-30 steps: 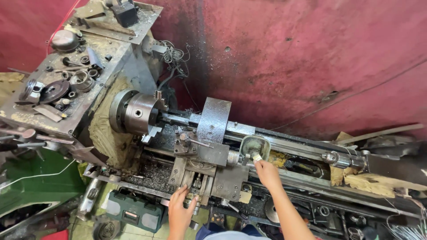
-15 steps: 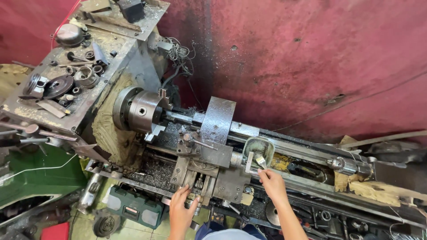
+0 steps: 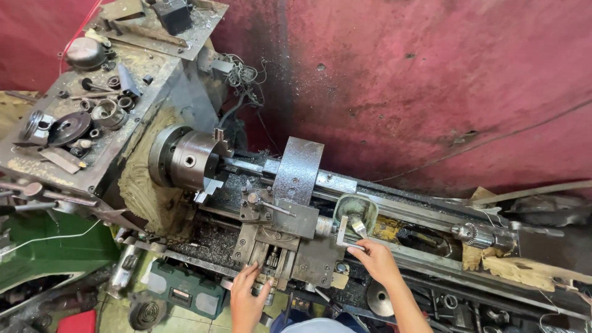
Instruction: Operating a manual lathe by applying lubricant to the workpiece and adjusting the carriage position using handwheels.
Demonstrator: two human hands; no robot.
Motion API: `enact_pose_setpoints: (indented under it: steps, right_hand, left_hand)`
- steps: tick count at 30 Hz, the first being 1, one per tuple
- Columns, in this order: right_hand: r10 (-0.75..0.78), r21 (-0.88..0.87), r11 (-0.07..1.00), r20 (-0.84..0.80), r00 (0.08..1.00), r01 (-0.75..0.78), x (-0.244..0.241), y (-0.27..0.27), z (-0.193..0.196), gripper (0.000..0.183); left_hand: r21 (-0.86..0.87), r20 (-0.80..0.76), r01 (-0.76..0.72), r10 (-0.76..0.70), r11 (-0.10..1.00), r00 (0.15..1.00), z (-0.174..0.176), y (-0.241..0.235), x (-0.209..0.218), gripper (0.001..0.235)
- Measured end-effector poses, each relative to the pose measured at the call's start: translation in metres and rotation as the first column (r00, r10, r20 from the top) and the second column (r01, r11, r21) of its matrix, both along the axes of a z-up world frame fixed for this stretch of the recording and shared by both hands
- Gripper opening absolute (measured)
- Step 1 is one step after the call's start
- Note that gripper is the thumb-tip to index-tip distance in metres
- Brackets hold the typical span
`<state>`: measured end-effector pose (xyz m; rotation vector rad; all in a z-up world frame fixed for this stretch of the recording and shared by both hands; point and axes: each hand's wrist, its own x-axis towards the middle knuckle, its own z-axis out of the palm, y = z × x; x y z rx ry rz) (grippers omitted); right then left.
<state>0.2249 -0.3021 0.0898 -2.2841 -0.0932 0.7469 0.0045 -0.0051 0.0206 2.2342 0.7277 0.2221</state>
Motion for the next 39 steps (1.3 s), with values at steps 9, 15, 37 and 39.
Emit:
enact_pose_setpoints:
  steps: [9, 15, 37, 39]
  right_hand:
    - [0.053, 0.025, 0.998, 0.012, 0.998, -0.054, 0.006, -0.005, -0.007, 0.053]
    - [0.251, -0.143, 0.962, 0.149, 0.956, -0.231, -0.001, -0.005, -0.017, 0.057]
    - [0.319, -0.172, 0.944, 0.275, 0.907, -0.28, 0.001, -0.004, -0.014, 0.052]
    - [0.247, -0.104, 0.968, 0.235, 0.94, -0.229, -0.002, -0.003, -0.002, 0.041]
  left_hand:
    - [0.016, -0.019, 0.007, -0.006, 1.0, 1.0, -0.002, -0.001, 0.0, 0.051]
    - [0.039, 0.056, 0.001, -0.003, 0.999, 0.998, -0.006, 0.0, 0.0, 0.048]
    - [-0.039, -0.039, 0.002, -0.003, 0.999, 0.999, -0.002, -0.001, -0.002, 0.05]
    - [0.006, -0.007, 0.017, -0.017, 1.0, 1.0, -0.004, 0.0, -0.002, 0.05]
